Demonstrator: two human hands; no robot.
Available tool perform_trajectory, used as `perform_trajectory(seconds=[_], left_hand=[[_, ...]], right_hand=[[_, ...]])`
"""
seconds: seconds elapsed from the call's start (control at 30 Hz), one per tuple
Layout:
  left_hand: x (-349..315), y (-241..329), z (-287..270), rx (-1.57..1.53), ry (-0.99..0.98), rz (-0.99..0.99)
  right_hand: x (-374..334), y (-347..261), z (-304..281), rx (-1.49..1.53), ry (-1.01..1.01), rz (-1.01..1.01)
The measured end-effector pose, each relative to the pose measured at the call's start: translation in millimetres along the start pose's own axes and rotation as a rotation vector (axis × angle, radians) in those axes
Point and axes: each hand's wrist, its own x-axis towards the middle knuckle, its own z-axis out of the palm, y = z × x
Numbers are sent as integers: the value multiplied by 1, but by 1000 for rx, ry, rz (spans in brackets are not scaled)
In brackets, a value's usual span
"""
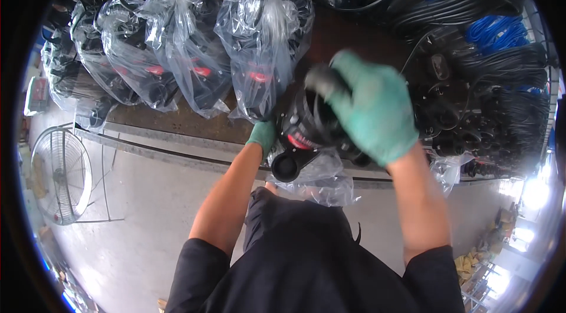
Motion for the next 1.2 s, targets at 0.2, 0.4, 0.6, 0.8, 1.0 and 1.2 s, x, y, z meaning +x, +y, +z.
perform_trajectory(seconds=[0.2, 0.4, 0.6, 0.8, 1.0, 1.2], left_hand=[[-82, 54, -77, -238, -272, -142], [-115, 105, -95, -915, 34, -505], [-87, 96, -103, -1344, 199, -602], [-49, 37, -50, -1102, 406, -525], [-48, 27, -51, -1549, 406, -673], [-65, 57, -93, -1770, 174, -633]], right_hand=[[-53, -2, -1, 333, 111, 88], [-55, -5, 4, 234, 146, 80], [-53, -18, 11, 224, 175, 2], [-87, -15, -16, 524, 5, -43], [-161, 42, -30, 496, 7, -423], [-172, 62, -31, 654, -102, -522]])
